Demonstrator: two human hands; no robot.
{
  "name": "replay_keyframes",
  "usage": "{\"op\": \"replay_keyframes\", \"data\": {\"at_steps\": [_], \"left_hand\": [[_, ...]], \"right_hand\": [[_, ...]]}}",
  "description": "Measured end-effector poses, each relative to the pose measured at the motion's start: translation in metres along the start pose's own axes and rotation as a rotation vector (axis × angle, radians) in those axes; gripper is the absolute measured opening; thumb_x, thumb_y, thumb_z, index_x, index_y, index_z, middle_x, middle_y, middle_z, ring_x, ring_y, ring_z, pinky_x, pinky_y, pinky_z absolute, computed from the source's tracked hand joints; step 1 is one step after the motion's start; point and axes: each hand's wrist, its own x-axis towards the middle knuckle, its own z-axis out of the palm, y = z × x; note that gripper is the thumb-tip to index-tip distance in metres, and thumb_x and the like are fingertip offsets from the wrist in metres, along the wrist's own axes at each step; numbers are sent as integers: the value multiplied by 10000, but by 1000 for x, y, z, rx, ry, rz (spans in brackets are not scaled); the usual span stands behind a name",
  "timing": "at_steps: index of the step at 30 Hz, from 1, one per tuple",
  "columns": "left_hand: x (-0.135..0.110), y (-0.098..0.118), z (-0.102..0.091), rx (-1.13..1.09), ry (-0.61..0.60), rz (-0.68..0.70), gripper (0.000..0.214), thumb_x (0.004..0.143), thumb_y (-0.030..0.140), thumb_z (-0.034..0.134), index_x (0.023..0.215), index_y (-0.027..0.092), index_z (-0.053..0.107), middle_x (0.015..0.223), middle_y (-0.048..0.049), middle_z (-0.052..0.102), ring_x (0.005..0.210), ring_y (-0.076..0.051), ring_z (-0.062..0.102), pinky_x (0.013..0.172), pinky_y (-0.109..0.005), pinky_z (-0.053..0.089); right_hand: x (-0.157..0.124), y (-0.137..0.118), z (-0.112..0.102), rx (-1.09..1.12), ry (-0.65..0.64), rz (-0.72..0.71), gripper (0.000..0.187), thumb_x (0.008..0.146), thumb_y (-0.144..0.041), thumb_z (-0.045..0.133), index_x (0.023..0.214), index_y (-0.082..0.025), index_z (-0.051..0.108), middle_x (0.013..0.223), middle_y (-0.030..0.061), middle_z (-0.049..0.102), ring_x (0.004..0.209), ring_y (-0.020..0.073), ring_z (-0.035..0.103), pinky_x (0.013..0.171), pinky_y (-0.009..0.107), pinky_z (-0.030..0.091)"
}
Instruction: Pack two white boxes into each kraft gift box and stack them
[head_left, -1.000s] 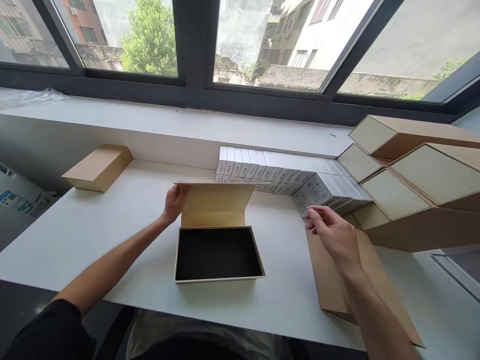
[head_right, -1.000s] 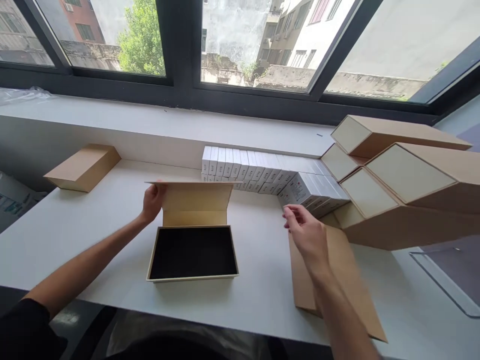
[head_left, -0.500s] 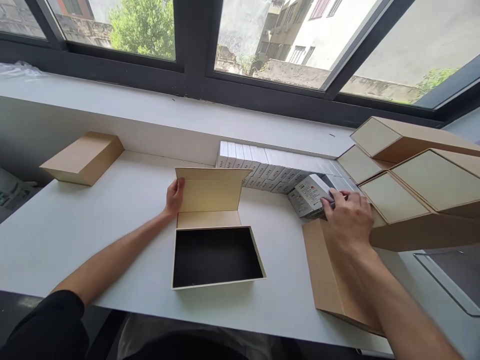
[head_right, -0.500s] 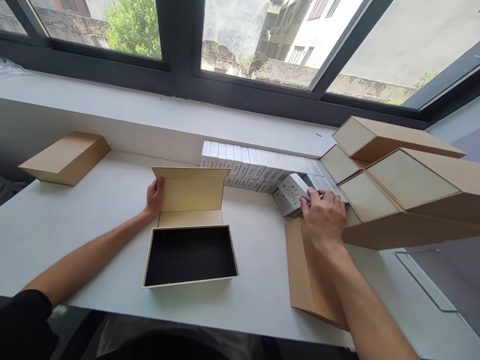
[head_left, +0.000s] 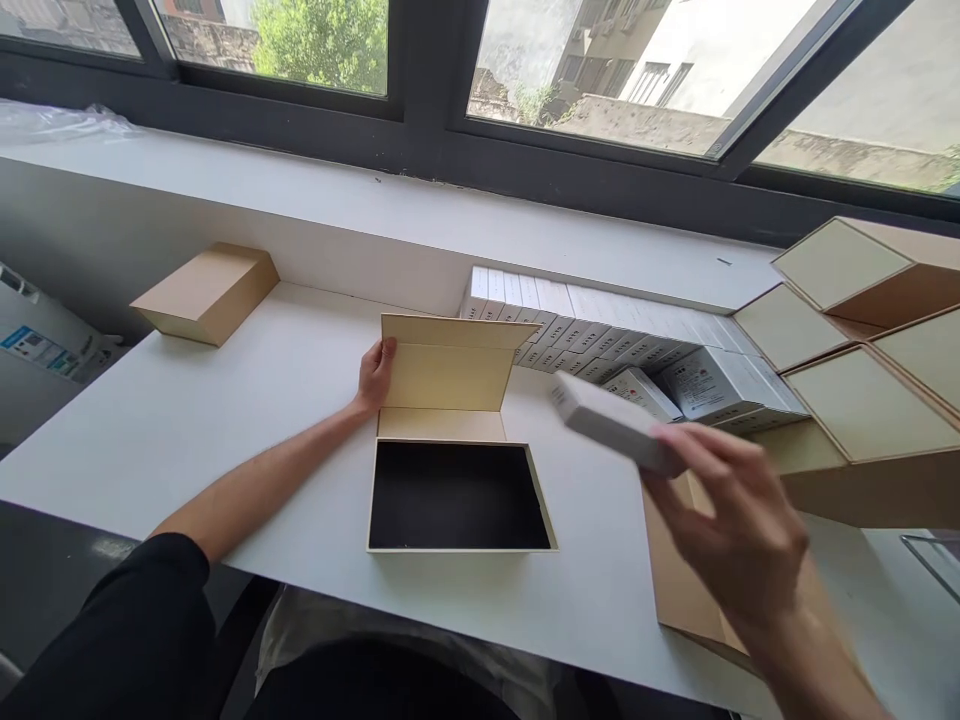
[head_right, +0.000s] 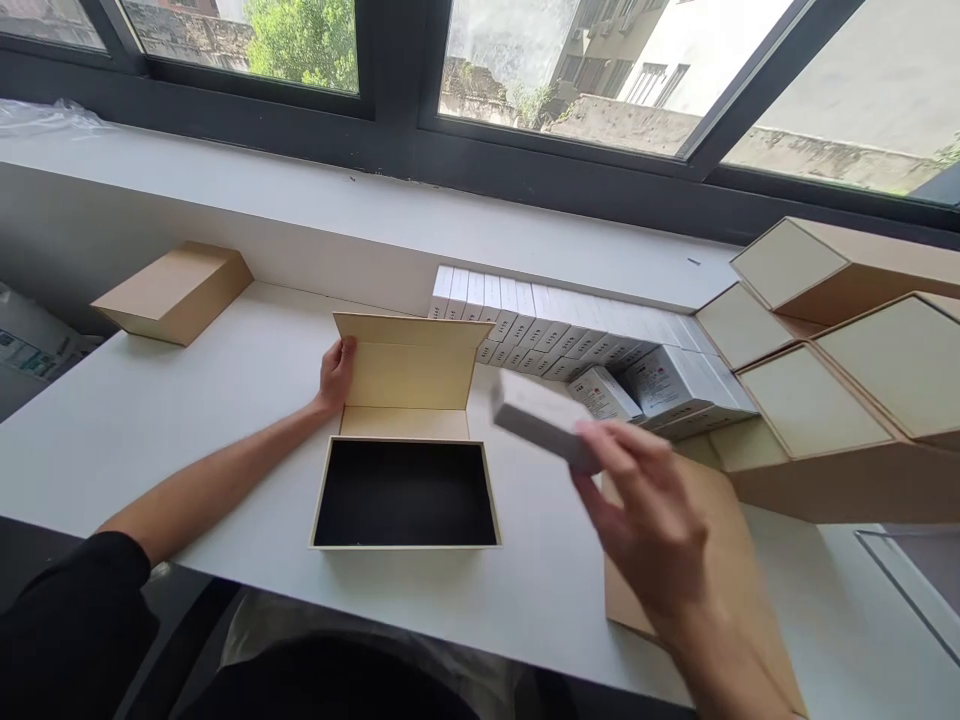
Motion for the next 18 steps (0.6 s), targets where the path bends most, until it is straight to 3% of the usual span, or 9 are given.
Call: {"op": "replay_keyframes", "data": {"at_steps": [3, 7, 10, 13, 15, 18], "left_hand": [[0, 1, 0, 6, 0, 1, 571, 838, 726, 526, 653, 189, 460, 606, 26, 417, 576, -106, 346, 525, -253, 295], [0, 2, 0, 8, 5, 16, 575, 838, 728, 525, 652, 187, 461, 610, 25, 412, 585, -107, 342, 531, -254, 291], [1, 3, 0, 19, 5, 25, 584, 837, 735, 516, 639, 192, 437, 597, 27, 387, 585, -111, 328, 534, -261, 282], [1, 4, 0, 18, -1, 29, 588, 835, 739, 515, 632, 194, 426, 593, 27, 377, 584, -113, 324, 536, -266, 279], [0, 5, 1, 14, -3, 27, 587, 833, 740, 519, 634, 195, 432, 593, 25, 382, 586, -115, 327, 535, -267, 278], [0, 5, 1, 10, 11, 19, 588, 816, 753, 530, 644, 196, 448, 590, 24, 394, 584, -116, 332, 527, -264, 280]], "right_hand": [[-15, -45, 9, 118, -187, -270, 611, 921, -72, 536, 1453, -366, 478, 1161, 61, 674, 974, 215, 680, 853, 349, 553], [-24, -61, 27, 176, -330, -441, 525, 911, 23, 411, 1338, -220, 597, 1113, 114, 681, 1076, 230, 640, 966, 402, 530], [-23, -54, 30, 230, -412, -454, 461, 914, 2, 438, 1266, -215, 641, 1172, 115, 680, 1143, 240, 612, 1021, 451, 505], [-19, -46, 29, 336, -566, -454, 215, 957, -215, 558, 1127, -218, 689, 1258, 100, 662, 1190, 253, 596, 1073, 497, 470], [-16, -45, 31, 419, -690, -453, 192, 957, -356, 585, 1012, -218, 707, 1191, 79, 693, 1123, 238, 634, 1133, 536, 405], [-13, -52, 40, 470, -742, -395, 215, 986, -337, 530, 1012, -227, 714, 1049, 51, 731, 1000, 201, 676, 1151, 537, 382]]}}
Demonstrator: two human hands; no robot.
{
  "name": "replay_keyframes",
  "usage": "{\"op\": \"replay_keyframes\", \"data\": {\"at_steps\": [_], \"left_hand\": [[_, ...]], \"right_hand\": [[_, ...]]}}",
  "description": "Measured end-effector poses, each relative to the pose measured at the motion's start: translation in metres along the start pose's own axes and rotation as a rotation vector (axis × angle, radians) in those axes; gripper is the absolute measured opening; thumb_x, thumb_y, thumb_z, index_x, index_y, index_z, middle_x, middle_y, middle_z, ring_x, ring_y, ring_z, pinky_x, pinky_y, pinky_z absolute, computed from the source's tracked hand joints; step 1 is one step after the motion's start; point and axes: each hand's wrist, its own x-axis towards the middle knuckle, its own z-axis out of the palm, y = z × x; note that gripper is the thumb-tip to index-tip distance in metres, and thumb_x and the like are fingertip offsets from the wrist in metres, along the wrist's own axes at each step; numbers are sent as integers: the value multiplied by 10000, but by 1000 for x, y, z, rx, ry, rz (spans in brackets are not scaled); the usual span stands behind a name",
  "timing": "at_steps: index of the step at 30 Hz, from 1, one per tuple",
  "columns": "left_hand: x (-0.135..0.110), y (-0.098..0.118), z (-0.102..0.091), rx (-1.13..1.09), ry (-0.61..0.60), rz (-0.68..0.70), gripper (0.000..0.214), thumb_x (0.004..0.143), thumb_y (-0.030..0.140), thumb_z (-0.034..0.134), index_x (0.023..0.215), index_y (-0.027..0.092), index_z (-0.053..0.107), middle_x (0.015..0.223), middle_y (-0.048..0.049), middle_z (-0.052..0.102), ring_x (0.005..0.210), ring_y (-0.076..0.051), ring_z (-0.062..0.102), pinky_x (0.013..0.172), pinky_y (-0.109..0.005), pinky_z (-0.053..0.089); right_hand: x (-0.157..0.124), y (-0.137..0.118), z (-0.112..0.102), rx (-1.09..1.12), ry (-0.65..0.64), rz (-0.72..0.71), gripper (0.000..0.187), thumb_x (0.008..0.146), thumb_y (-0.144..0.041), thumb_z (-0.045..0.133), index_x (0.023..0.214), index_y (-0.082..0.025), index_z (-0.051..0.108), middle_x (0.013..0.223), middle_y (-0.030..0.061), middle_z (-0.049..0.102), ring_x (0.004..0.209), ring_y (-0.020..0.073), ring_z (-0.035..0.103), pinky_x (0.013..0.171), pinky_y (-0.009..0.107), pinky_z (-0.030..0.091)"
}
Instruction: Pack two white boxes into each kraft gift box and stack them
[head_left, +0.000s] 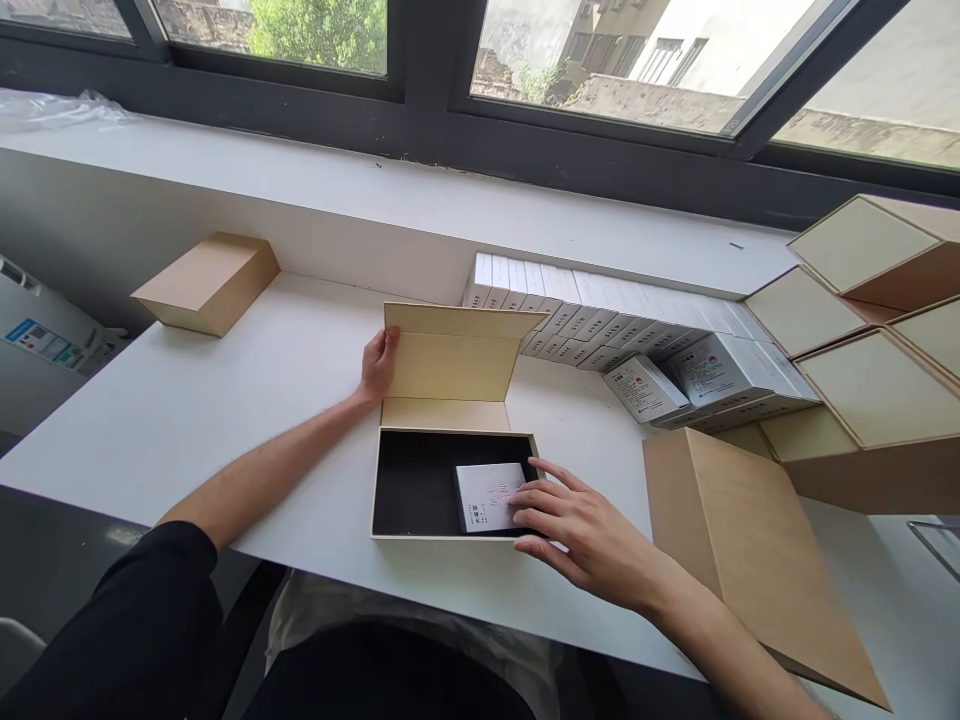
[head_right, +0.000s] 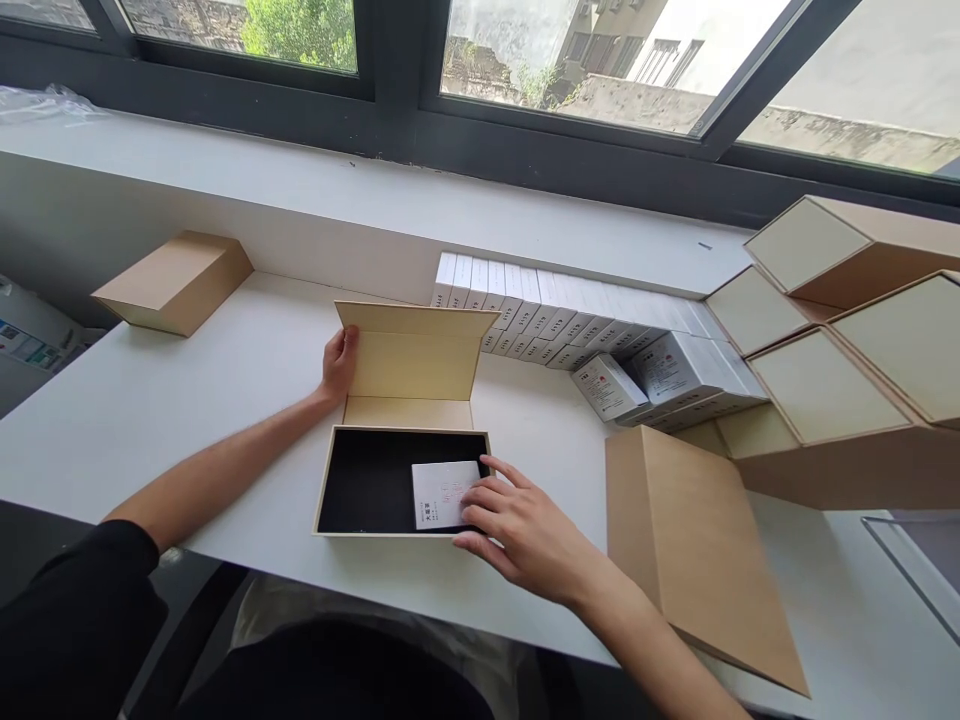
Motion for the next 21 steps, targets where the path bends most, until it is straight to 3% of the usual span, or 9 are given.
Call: {"op": "replay_keyframes", "data": {"at_steps": [3, 6, 10, 15, 19, 21], "left_hand": [[0, 0, 0, -2, -2, 1, 591, 809, 757, 533, 646, 195, 450, 586, 26, 403, 578, -113, 341, 522, -259, 288], [0, 1, 0, 2, 0, 3, 592, 815, 754, 527, 642, 195, 440, 586, 29, 402, 573, -110, 345, 524, -257, 294], [0, 0, 1, -1, 26, -12, 602, 812, 773, 506, 646, 196, 447, 591, 28, 412, 572, -110, 351, 527, -255, 303], [0, -1, 0, -25, 23, -30, 600, 818, 761, 514, 625, 202, 414, 576, 29, 385, 563, -114, 349, 520, -264, 288], [-2, -2, -1, -19, 28, -18, 594, 832, 744, 514, 614, 205, 396, 565, 33, 354, 544, -110, 324, 507, -272, 264], [-2, -2, -1, -12, 37, -6, 594, 835, 740, 516, 609, 206, 386, 557, 36, 335, 535, -108, 305, 501, -275, 251]], "right_hand": [[16, -6, 8, -20, 42, 40, 307, 996, -333, 501, 1225, -220, 672, 1334, 124, 629, 1256, 261, 571, 1118, 529, 413], [30, -13, 11, -2, -60, 55, 416, 990, -386, 488, 1357, -221, 595, 1558, 162, 388, 1436, 311, 376, 1123, 544, 382], [37, -16, 14, 0, -180, 147, 461, 966, -526, 477, 1243, -203, 654, 1419, 193, 532, 1308, 354, 506, 1012, 556, 458], [36, -22, 22, -40, -142, 187, 623, 924, -699, 423, 1216, -195, 646, 1309, 198, 593, 1197, 357, 570, 964, 556, 472], [31, -24, 20, -50, -75, 141, 526, 990, -577, 399, 1248, -184, 636, 1394, 197, 551, 1339, 332, 480, 1106, 568, 367], [22, -11, 11, -40, 81, 143, 451, 1024, -452, 389, 1352, -206, 576, 1481, 163, 488, 1386, 283, 440, 1121, 501, 383]]}}
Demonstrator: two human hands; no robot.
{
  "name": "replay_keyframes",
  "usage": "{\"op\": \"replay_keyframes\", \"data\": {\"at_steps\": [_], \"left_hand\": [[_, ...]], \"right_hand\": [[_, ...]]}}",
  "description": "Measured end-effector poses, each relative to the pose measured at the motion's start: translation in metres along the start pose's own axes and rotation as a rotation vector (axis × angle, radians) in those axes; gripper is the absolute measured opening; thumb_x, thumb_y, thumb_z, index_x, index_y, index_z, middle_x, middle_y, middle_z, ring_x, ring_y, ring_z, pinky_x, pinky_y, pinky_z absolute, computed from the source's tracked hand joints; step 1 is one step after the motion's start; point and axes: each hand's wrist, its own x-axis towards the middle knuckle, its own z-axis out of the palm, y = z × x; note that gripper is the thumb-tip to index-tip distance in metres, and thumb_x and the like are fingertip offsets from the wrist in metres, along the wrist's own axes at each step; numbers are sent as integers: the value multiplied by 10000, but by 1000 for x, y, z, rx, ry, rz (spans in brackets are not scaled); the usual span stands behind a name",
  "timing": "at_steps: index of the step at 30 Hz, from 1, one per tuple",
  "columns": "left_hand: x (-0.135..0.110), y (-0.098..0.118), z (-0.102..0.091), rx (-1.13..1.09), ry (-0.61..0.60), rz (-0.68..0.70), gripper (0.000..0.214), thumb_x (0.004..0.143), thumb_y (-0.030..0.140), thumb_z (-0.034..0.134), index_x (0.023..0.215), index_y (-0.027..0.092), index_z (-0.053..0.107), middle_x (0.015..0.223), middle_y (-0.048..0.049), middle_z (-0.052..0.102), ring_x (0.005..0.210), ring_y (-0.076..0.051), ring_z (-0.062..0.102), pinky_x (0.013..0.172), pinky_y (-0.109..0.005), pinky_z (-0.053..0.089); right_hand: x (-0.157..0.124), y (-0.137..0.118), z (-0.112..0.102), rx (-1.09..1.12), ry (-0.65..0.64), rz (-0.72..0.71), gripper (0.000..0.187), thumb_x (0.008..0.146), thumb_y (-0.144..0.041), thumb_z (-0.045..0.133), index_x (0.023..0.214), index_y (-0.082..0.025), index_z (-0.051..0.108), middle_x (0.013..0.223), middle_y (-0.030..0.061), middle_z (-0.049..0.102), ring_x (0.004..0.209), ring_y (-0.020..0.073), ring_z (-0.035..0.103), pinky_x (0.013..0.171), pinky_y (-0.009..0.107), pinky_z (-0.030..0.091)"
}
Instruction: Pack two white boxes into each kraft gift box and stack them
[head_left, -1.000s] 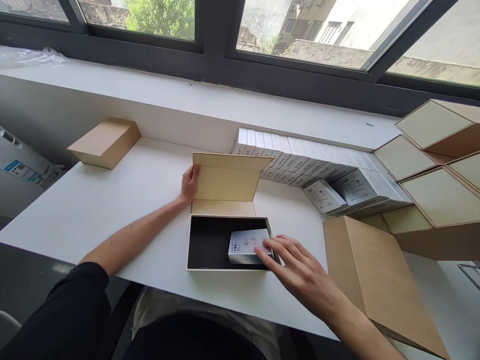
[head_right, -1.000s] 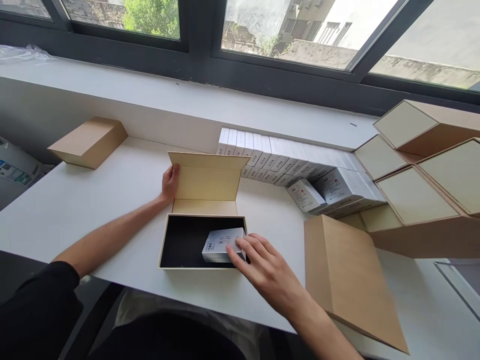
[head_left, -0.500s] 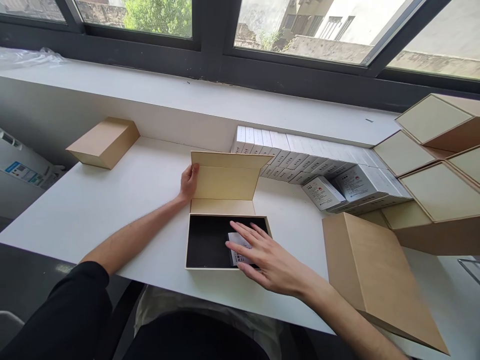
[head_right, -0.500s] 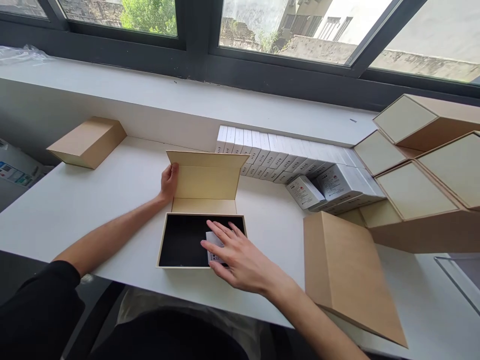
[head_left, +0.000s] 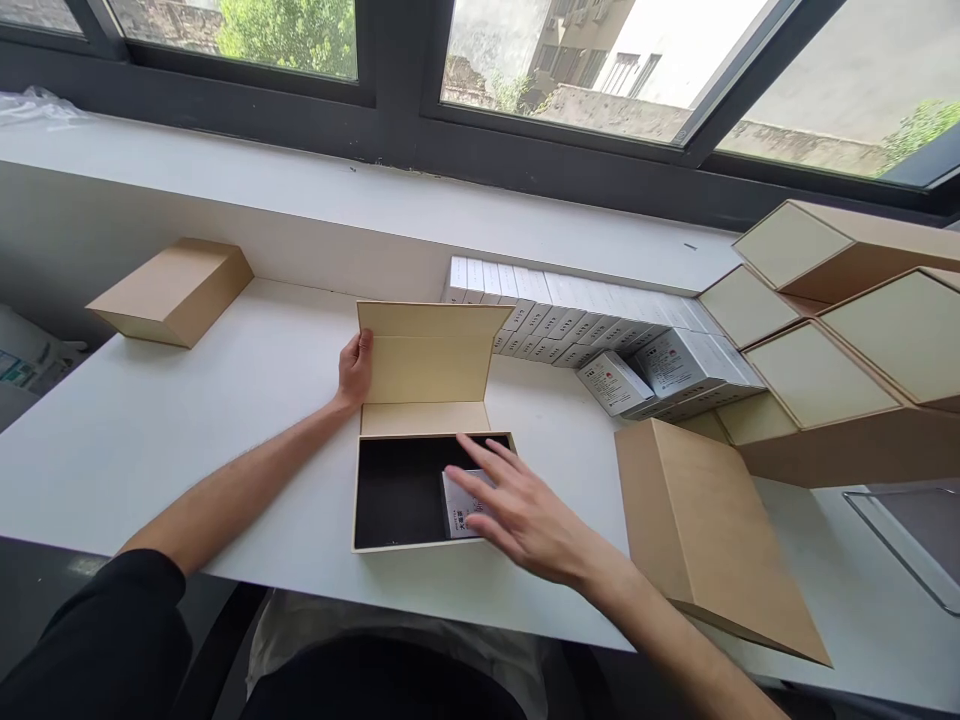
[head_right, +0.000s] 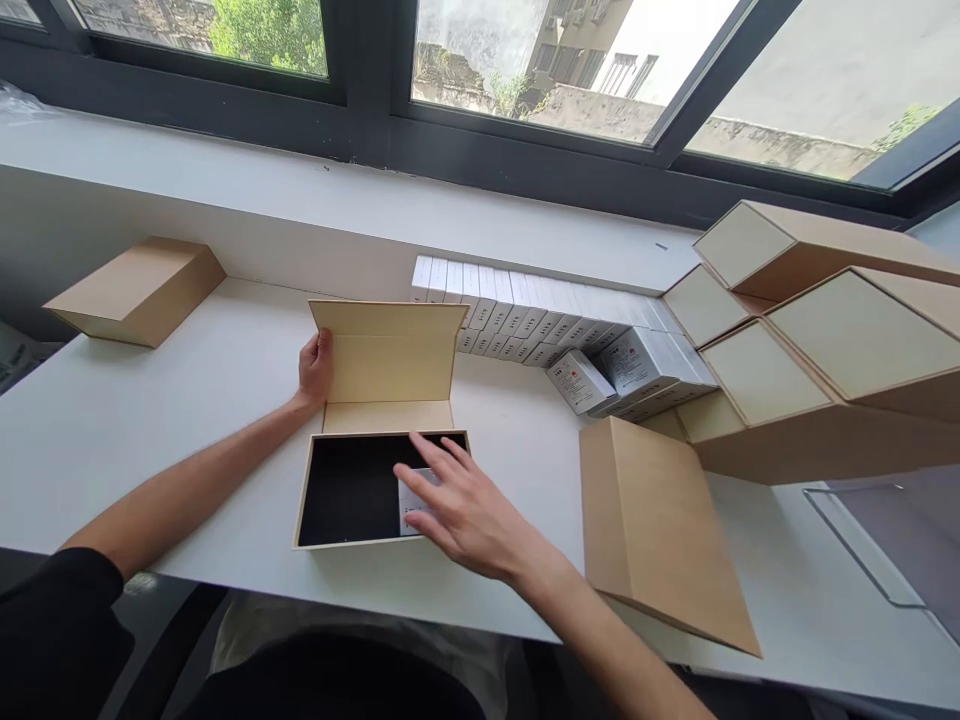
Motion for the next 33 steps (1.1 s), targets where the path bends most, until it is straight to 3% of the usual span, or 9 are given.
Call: {"op": "replay_keyframes", "data": {"at_steps": [3, 5, 10, 13, 16, 20, 24, 28, 33], "left_hand": [[0, 2, 0, 2, 4, 6, 599, 828, 745, 519, 606, 208, 379, 551, 37, 331, 534, -108, 298, 498, -274, 247], [-1, 3, 1, 0, 4, 7, 604, 821, 751, 523, 603, 207, 377, 550, 38, 335, 534, -108, 299, 496, -271, 249], [-1, 4, 1, 7, 5, 3, 612, 822, 755, 513, 601, 203, 367, 550, 38, 341, 533, -102, 290, 490, -262, 250], [-1, 3, 1, 0, 1, -4, 620, 811, 770, 510, 605, 203, 365, 554, 39, 339, 539, -102, 281, 495, -264, 244], [1, 3, 2, -3, 2, -7, 630, 799, 785, 507, 605, 203, 361, 560, 39, 328, 545, -103, 273, 504, -268, 239], [3, 2, 3, -3, -5, -17, 641, 789, 792, 510, 603, 200, 349, 569, 42, 311, 556, -101, 258, 513, -267, 230], [4, 3, 3, -14, -8, -9, 637, 787, 787, 518, 605, 198, 358, 570, 43, 310, 560, -101, 259, 520, -265, 232], [3, 4, 3, -30, 0, -5, 629, 776, 785, 533, 604, 197, 389, 562, 41, 334, 553, -103, 279, 513, -263, 243], [3, 3, 2, -31, -1, -18, 622, 792, 776, 526, 610, 195, 399, 572, 39, 346, 557, -102, 288, 515, -262, 252]], "right_hand": [[-13, 50, -22, -24, 390, 281, 389, 1024, -326, 384, 1356, -231, 564, 1381, 111, 587, 1283, 227, 544, 1081, 415, 439], [-21, 94, -37, -159, 508, 566, 377, 1002, -320, 404, 1302, -203, 598, 1326, 122, 618, 1253, 253, 559, 1057, 421, 446], [-27, 176, -55, -435, 137, 1001, 551, 935, -254, 410, 1453, -66, 427, 1399, 228, 534, 1254, 346, 516, 892, 429, 476], [-23, 189, -54, -436, 22, 1047, 498, 894, -255, 469, 1341, -43, 528, 1143, 231, 667, 1034, 336, 612, 748, 389, 460], [-20, 178, -50, -411, -11, 1051, 413, 886, -301, 511, 1238, -112, 617, 1047, 175, 705, 909, 302, 644, 645, 347, 425], [-23, 127, -50, -470, 216, 875, 372, 927, -339, 499, 1235, -175, 628, 1071, 121, 713, 942, 288, 663, 614, 325, 436], [-23, 49, -49, -597, 587, 428, 380, 934, -220, 563, 1309, -154, 561, 1176, 126, 703, 1045, 278, 672, 718, 345, 521], [-19, -8, -35, -481, 470, -37, 445, 895, -19, 563, 1331, -99, 522, 1289, 151, 658, 1201, 261, 622, 1004, 408, 497], [-24, -16, -8, -467, 231, -197, 418, 936, 42, 394, 1281, -89, 590, 1336, 136, 633, 1263, 235, 585, 1035, 398, 489]]}}
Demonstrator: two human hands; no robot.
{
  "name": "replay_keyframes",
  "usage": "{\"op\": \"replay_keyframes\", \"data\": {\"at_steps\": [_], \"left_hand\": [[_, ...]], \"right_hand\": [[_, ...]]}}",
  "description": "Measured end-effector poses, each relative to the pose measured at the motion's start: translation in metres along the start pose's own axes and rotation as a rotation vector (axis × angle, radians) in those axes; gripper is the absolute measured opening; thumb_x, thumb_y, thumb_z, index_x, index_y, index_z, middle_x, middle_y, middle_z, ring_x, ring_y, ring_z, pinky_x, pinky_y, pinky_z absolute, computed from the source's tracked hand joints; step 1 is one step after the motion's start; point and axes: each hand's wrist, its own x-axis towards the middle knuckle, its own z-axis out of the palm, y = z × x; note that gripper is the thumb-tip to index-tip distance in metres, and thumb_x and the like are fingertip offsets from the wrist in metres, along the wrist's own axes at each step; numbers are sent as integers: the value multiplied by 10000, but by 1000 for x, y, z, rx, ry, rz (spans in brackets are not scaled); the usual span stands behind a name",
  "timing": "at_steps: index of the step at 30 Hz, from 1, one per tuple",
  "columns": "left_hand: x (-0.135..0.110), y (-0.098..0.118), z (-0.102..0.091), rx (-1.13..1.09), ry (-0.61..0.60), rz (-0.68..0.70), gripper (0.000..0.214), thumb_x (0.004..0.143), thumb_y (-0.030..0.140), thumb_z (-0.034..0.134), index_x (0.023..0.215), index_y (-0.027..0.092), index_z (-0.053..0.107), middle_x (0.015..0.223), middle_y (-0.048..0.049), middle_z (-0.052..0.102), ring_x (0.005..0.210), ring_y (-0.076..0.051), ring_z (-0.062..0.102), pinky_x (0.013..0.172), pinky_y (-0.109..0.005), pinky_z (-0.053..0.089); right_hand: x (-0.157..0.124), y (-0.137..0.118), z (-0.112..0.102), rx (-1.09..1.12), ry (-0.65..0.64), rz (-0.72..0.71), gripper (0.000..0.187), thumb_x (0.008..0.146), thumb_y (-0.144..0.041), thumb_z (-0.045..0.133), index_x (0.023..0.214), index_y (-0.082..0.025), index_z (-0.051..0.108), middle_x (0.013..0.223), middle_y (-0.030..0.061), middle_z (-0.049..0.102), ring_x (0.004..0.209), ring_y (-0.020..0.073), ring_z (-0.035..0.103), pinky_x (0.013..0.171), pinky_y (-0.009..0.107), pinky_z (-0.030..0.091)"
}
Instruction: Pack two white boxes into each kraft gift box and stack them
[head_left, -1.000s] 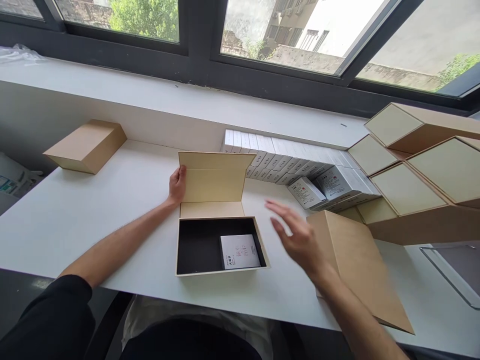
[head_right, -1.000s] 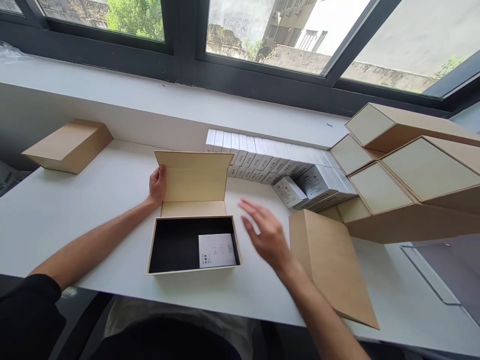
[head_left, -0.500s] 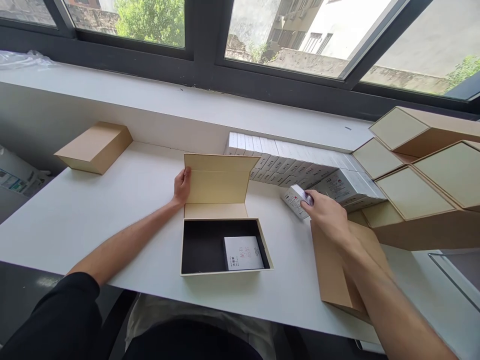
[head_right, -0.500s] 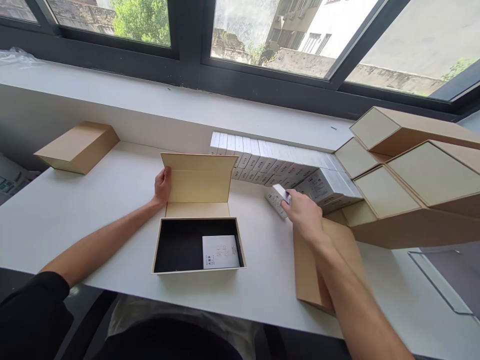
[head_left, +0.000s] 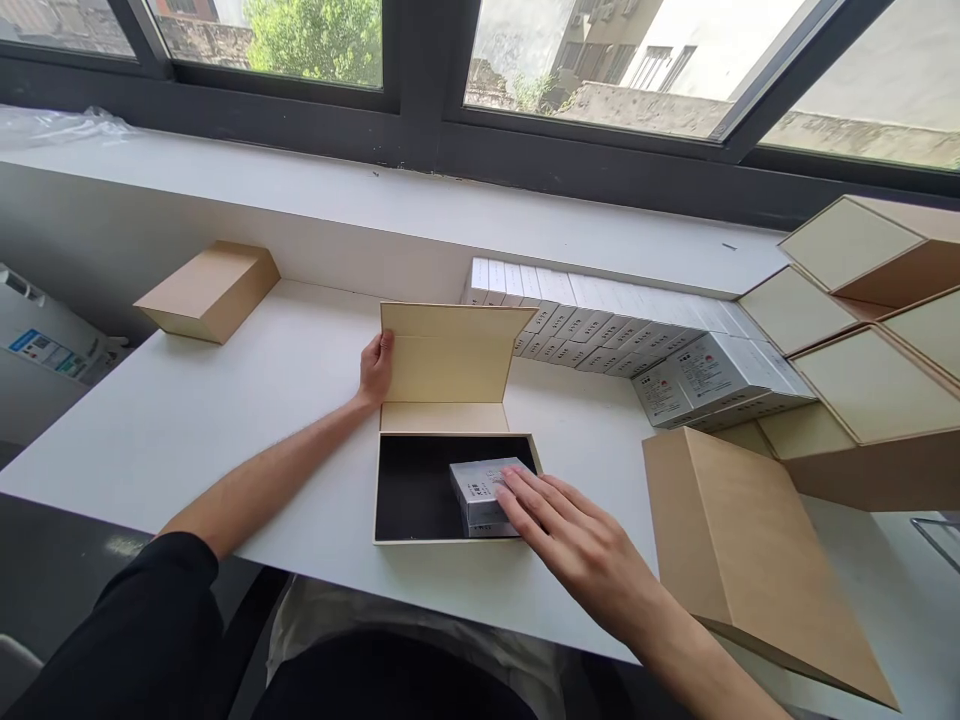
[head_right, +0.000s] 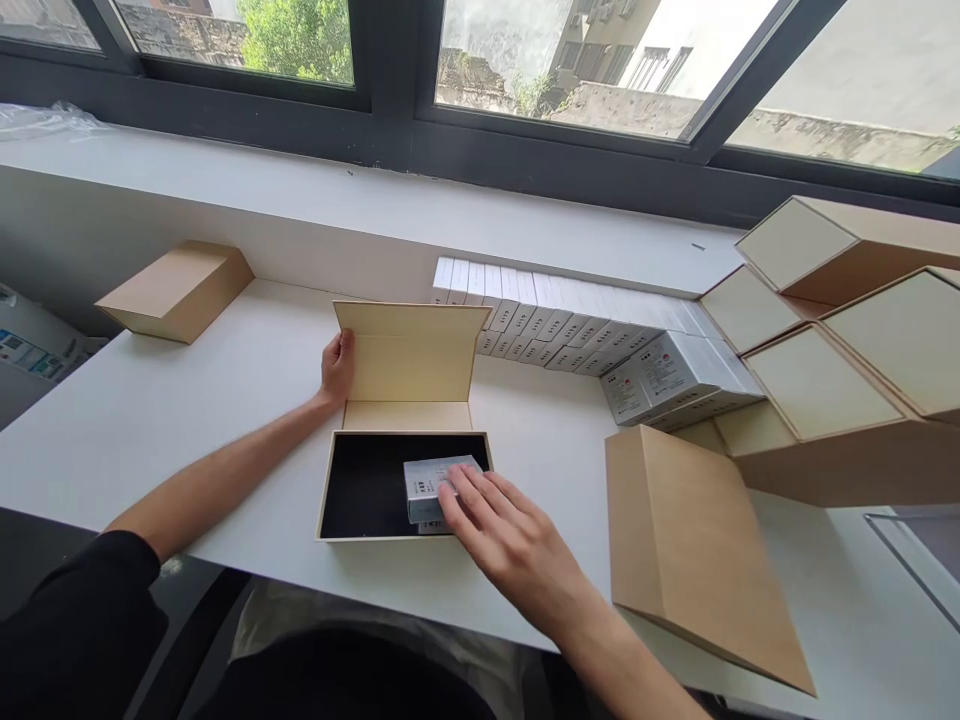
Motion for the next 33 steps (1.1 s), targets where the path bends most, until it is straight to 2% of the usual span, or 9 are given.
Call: {"op": "replay_keyframes", "data": {"at_steps": [4, 6, 9, 14, 18, 24, 28, 31, 33], "left_hand": [[0, -1, -1, 5, 10, 2, 627, 787, 778, 528, 607, 193, 391, 569, 41, 339, 557, -99, 278, 512, -263, 246], [1, -1, -1, 5, 17, 6, 628, 785, 776, 534, 603, 195, 381, 568, 41, 333, 556, -99, 274, 511, -266, 241], [1, -2, 0, 3, 10, 11, 628, 790, 775, 529, 603, 195, 376, 570, 40, 333, 554, -100, 274, 512, -267, 242], [-1, 0, 0, -1, 9, 9, 628, 786, 779, 532, 604, 196, 385, 576, 37, 345, 561, -102, 281, 514, -264, 246], [-2, 2, -1, 12, 8, 12, 635, 785, 785, 528, 605, 200, 358, 574, 42, 311, 561, -102, 253, 514, -268, 230], [0, 0, 0, 14, -2, 14, 631, 794, 775, 525, 603, 200, 350, 566, 41, 311, 555, -103, 256, 509, -264, 237], [-2, -2, -1, 22, 7, 8, 628, 797, 771, 526, 599, 198, 360, 562, 42, 311, 549, -101, 258, 505, -264, 236], [-4, -2, -1, 14, 6, -3, 627, 795, 763, 541, 591, 198, 364, 554, 42, 311, 541, -101, 258, 496, -267, 231], [-6, -2, -1, 6, 7, -9, 628, 788, 765, 549, 587, 197, 373, 550, 42, 314, 537, -100, 258, 489, -268, 227]], "right_hand": [[-15, 3, 9, 114, -28, -31, 257, 1017, -228, 469, 1145, -131, 669, 1309, 128, 650, 1221, 245, 609, 960, 388, 530], [-17, 4, 9, 176, -21, 5, 284, 1015, -336, 486, 1048, -142, 691, 1170, 126, 709, 1104, 243, 657, 898, 387, 543], [-6, 6, 9, 232, -32, 63, 238, 999, -307, 513, 932, -158, 686, 897, 89, 725, 879, 212, 670, 812, 372, 536], [32, 11, 23, 326, -173, 12, 341, 999, -371, 500, 1250, -175, 621, 1401, 179, 543, 1275, 298, 519, 993, 468, 467], [42, 9, 35, 415, -362, 40, 391, 1007, -504, 424, 1027, -200, 668, 1218, 135, 629, 1055, 254, 604, 872, 430, 503], [39, 5, 39, 444, -388, 153, 479, 982, -593, 416, 922, -181, 653, 1156, 134, 644, 988, 253, 597, 854, 433, 492], [38, 0, 39, 446, -309, 124, 475, 970, -586, 458, 1054, -176, 683, 1266, 154, 625, 1130, 285, 577, 961, 463, 463], [32, 3, 38, 420, -108, 77, 414, 979, -481, 509, 1212, -166, 642, 1309, 165, 614, 1189, 272, 566, 1007, 453, 449], [20, 21, 34, 380, 64, 143, 297, 981, -360, 532, 1189, -184, 649, 1230, 136, 659, 1122, 236, 603, 971, 413, 476]]}}
